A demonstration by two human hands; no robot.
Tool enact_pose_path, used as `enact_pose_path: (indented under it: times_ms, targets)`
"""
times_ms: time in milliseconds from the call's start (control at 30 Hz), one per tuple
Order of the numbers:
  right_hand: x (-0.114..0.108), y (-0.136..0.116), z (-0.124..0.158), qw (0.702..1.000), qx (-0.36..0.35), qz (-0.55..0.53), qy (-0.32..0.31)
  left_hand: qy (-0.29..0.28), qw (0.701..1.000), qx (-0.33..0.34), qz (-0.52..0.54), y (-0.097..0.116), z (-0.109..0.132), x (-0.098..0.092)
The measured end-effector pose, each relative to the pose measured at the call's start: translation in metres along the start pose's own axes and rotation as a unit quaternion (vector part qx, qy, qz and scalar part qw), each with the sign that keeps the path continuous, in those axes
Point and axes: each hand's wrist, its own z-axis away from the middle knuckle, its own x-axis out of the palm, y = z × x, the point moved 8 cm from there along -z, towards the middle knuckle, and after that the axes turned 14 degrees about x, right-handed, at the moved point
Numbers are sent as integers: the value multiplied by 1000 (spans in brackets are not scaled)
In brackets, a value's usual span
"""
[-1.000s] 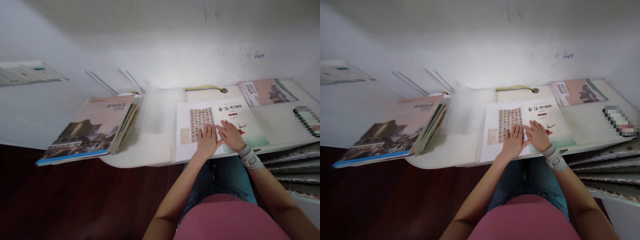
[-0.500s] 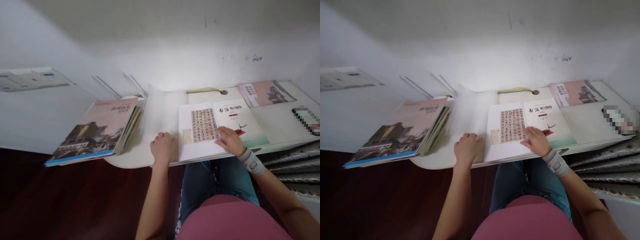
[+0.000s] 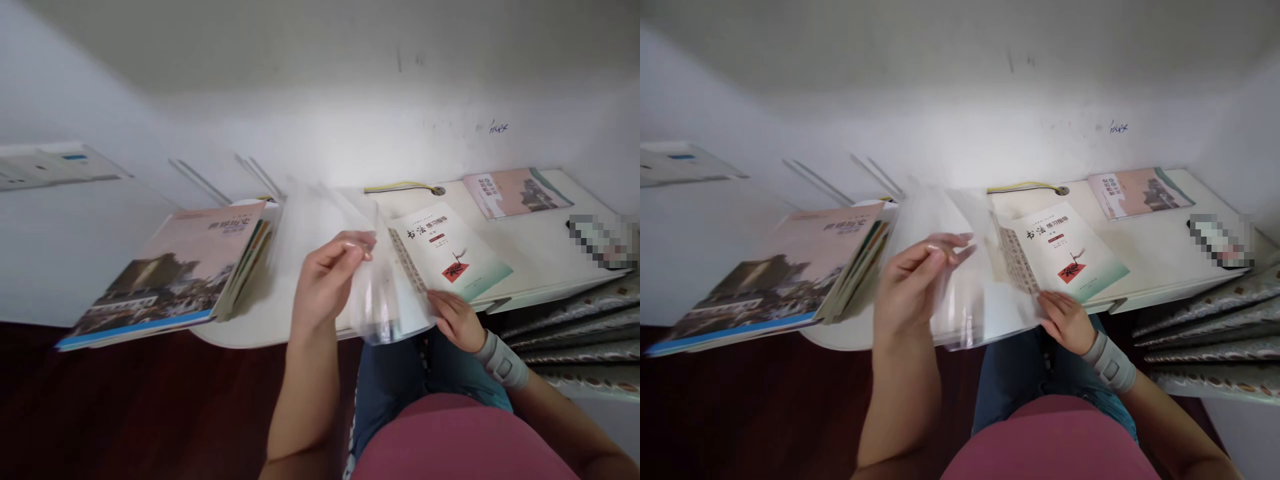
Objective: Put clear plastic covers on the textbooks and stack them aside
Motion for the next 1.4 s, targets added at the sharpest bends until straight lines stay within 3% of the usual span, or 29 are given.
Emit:
enact_pose_path:
  times_ms: [67, 167, 233, 333, 400, 467, 533, 633, 767, 900, 1033, 1200, 1400]
  targets:
    - [-15, 6, 9, 998, 37, -25, 36, -26, 999, 27, 19, 4, -8, 25]
    - [-36, 34, 21, 980, 170, -35, 95, -105, 992, 65, -28, -10, -19, 62]
    - [-49, 60, 28, 953, 276, -39, 120, -187, 972, 80, -122, -34, -22, 88]
    - [-63, 95, 33, 911, 383, -64, 136, -282, 900, 28, -331, -95, -21, 108]
    - [-69, 115, 35, 891, 420, -105, 139, -309, 839, -34, -446, -138, -17, 106]
    - [-74, 130, 35, 879, 437, -133, 140, -327, 797, -67, -503, -169, -15, 101]
    - [-78, 143, 33, 880, 440, -115, 137, -332, 778, -83, -526, -191, -14, 95]
    - [-82, 155, 24, 901, 418, 16, 117, -325, 769, -96, -542, -210, -16, 85]
    - [-81, 169, 12, 898, 391, 186, 77, -306, 763, -91, -562, -209, -19, 78]
    - [-82, 187, 7, 903, 394, 166, 49, -291, 763, -102, -568, -185, -15, 68]
    - [-88, 208, 1, 906, 407, 116, 22, -284, 775, -169, -539, -170, -6, 46]
    - [-95, 244, -27, 888, 460, -6, 2, -267, 774, -210, -534, -188, -19, 24]
    - [-90, 267, -75, 895, 440, 29, -60, -230, 788, -207, -532, -207, -42, 15]
